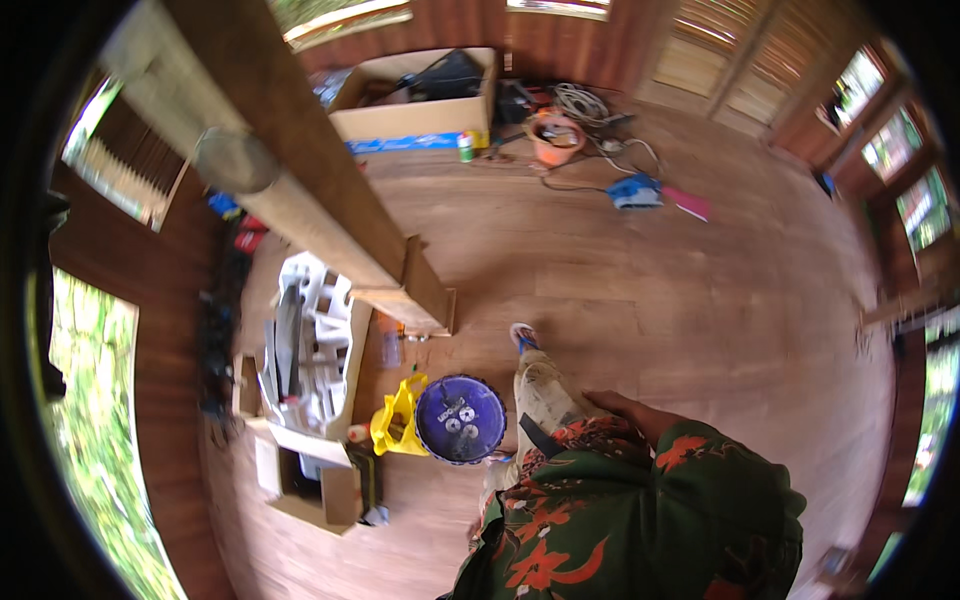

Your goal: The person sweeps a wooden floor with a broom, then unpacks a box containing sanding pads and glue bottles. They place a sanding pad into a bucket and use an electric floor sander to sand the wooden floor in a room with scattered tools and materials.

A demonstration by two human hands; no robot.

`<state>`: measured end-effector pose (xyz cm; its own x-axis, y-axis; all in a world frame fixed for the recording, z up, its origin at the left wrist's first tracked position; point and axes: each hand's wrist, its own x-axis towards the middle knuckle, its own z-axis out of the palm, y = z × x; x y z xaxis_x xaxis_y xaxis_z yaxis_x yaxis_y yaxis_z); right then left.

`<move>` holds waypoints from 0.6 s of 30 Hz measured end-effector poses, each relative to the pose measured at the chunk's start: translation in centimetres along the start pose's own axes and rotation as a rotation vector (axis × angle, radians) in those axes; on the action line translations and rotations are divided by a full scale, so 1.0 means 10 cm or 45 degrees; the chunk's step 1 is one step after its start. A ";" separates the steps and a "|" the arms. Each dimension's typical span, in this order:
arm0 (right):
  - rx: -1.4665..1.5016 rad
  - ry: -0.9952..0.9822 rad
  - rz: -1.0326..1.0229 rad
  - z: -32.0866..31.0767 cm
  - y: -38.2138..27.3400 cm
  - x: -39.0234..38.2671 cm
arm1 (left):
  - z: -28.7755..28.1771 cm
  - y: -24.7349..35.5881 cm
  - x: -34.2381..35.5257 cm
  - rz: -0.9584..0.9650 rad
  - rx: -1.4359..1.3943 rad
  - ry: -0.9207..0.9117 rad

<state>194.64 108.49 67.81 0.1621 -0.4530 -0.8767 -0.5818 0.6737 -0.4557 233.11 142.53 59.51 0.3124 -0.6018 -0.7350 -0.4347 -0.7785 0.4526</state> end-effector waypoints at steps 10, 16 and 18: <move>-0.263 0.493 0.097 -0.48 1.64 0.40 | -0.99 1.04 0.56 -0.158 -0.344 -0.027; -0.239 0.622 -0.121 -1.09 2.50 0.41 | -1.30 2.32 1.14 0.224 0.247 -0.032; -0.433 0.617 -0.125 -1.33 2.42 0.21 | -1.42 3.03 1.35 0.528 0.801 0.076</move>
<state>170.27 116.10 56.99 -0.1076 -0.7723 -0.6261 -0.8180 0.4267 -0.3857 236.12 108.28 70.50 0.0553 -0.8459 -0.5305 -0.9213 -0.2481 0.2995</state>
